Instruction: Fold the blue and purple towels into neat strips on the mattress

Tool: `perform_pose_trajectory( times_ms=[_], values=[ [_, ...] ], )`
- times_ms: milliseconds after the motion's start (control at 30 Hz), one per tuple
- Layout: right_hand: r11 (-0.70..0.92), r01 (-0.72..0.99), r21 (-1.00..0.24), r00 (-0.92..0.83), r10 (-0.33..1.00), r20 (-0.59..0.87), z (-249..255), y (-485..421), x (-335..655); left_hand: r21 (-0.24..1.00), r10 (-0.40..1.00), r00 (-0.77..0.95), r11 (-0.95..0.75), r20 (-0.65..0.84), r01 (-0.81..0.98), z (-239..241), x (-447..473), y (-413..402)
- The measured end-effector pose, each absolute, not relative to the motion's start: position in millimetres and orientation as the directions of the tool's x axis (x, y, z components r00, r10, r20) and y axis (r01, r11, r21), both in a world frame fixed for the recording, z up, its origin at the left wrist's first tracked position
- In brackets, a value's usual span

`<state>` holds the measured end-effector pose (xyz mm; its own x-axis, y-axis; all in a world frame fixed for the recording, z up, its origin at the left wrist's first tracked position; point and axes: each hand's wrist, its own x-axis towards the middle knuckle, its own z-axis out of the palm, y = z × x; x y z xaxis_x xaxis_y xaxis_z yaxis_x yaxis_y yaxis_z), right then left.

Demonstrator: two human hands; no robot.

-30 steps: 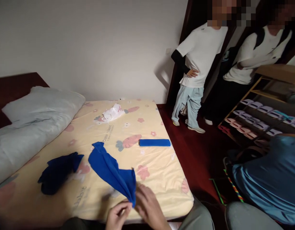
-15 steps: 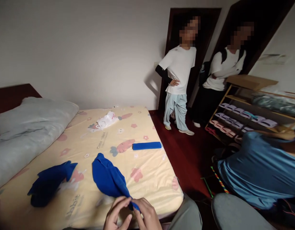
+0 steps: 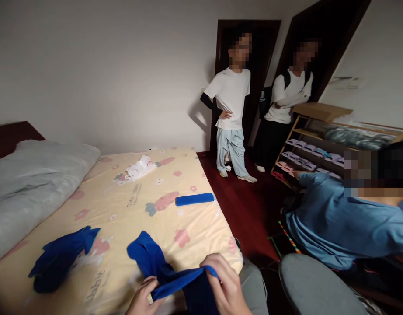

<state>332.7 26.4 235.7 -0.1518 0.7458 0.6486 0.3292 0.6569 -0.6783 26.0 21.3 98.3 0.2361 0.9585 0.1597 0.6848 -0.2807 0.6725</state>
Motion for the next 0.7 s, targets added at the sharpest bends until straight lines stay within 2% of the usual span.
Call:
perform_pose_trajectory(
  times_ms=[133,233,300,433,533,600,700],
  values=[
    [0.654,0.484,-0.581,0.029,0.652,0.758,246.2,31.8,371.0,0.74,0.989,0.141,-0.067,-0.038,0.669,58.6,-6.3,16.9],
    [0.614,0.557,-0.559,0.123,0.605,0.787,248.5,35.2,394.8,0.739,0.994,0.064,0.026,-0.094,0.673,50.3,-32.8,14.2],
    [0.555,0.577,-0.599,0.224,0.598,0.77,248.3,36.0,406.5,0.732,0.995,0.002,0.069,-0.095,0.677,54.9,-52.5,13.1],
    [0.366,0.494,-0.789,0.542,0.579,0.609,246.6,34.2,421.3,0.712,0.991,-0.132,0.117,-0.034,0.692,74.8,-96.1,9.6],
    [0.235,0.385,-0.893,0.718,0.532,0.45,244.3,33.2,429.6,0.645,0.962,-0.263,0.152,0.078,0.749,92.0,-125.8,4.9],
    [0.205,0.355,-0.912,0.757,0.51,0.409,242.4,33.8,435.3,0.58,0.925,-0.338,0.182,0.172,0.794,104.1,-142.2,0.9],
    [0.19,0.407,-0.893,0.725,0.528,0.443,239.4,35.3,443.8,0.5,0.883,-0.397,0.234,0.249,0.834,122.8,-164.1,-7.2]
  ],
)
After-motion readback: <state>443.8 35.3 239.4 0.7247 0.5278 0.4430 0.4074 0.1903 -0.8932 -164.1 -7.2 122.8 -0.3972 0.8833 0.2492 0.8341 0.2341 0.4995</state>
